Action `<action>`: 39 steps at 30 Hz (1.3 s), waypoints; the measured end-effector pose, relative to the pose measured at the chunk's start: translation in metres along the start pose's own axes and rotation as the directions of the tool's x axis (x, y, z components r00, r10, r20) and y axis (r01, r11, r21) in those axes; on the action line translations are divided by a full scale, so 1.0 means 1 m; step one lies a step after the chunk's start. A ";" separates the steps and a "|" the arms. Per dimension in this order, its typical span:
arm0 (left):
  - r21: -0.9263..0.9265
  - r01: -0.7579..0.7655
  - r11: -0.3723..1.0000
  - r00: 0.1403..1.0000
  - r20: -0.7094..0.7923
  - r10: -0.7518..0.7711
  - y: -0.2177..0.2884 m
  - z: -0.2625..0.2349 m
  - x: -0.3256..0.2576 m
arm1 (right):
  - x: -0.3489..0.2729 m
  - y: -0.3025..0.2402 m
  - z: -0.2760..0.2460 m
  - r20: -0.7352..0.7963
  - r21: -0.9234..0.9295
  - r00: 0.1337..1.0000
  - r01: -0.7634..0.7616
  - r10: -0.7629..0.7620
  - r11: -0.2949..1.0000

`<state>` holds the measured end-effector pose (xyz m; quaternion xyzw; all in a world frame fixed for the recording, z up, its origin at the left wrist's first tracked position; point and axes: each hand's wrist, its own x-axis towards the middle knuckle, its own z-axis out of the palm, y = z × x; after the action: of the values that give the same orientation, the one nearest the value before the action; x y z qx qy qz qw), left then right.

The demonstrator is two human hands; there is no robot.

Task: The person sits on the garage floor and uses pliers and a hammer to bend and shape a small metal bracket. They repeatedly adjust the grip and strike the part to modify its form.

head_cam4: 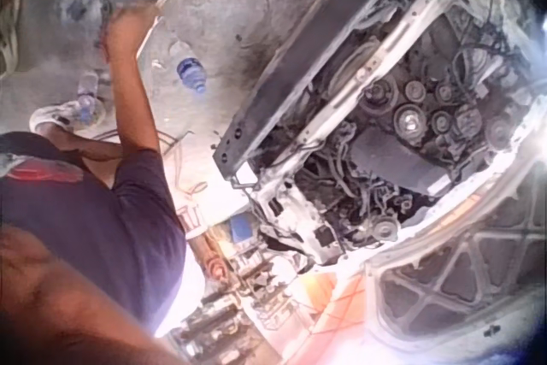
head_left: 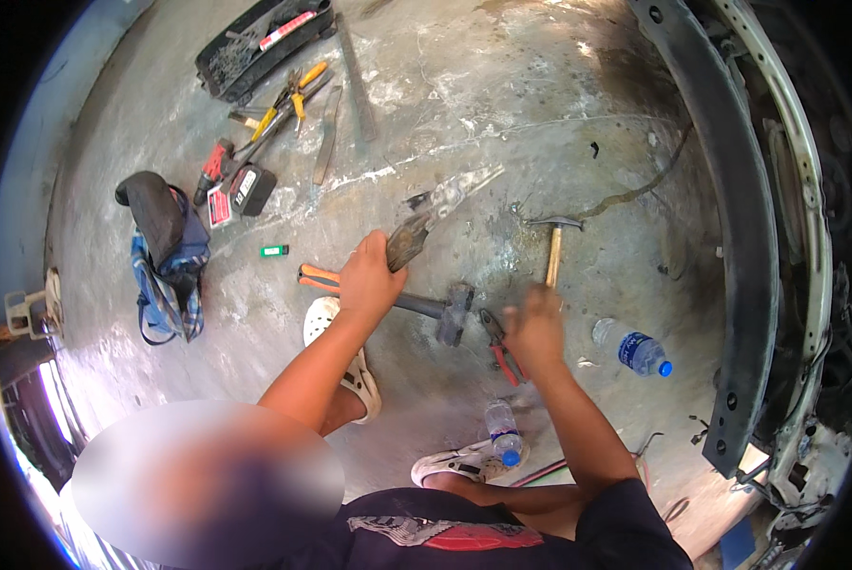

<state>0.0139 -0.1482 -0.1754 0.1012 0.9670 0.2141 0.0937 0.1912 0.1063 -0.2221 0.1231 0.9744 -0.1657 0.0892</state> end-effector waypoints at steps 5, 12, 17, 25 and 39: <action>0.143 -0.081 0.986 0.996 -0.012 0.083 0.012 -0.034 -0.004 | 0.032 -0.090 0.014 0.417 0.220 0.893 -0.279 0.168 0.935; 0.080 -0.246 0.966 0.958 -0.131 0.255 0.013 -0.054 -0.015 | 0.060 -0.097 0.027 0.329 0.277 0.915 -0.330 0.234 0.903; -0.058 -0.185 0.981 0.983 0.010 0.186 0.021 -0.077 -0.021 | 0.077 -0.084 -0.005 -0.209 0.450 0.975 0.026 0.077 0.893; -0.116 -0.035 0.993 0.964 0.259 0.064 0.027 -0.077 -0.001 | 0.161 -0.038 -0.008 -0.315 0.533 0.948 0.137 0.045 0.835; 0.050 -0.062 0.997 0.887 0.460 0.032 0.019 0.023 0.050 | 0.161 -0.022 0.030 -0.120 0.684 0.979 -0.041 0.167 0.729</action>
<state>-0.0263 -0.1101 -0.1940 0.1753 0.9211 0.1557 0.3109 0.0358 0.1091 -0.2782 0.2155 0.8425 -0.4923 -0.0375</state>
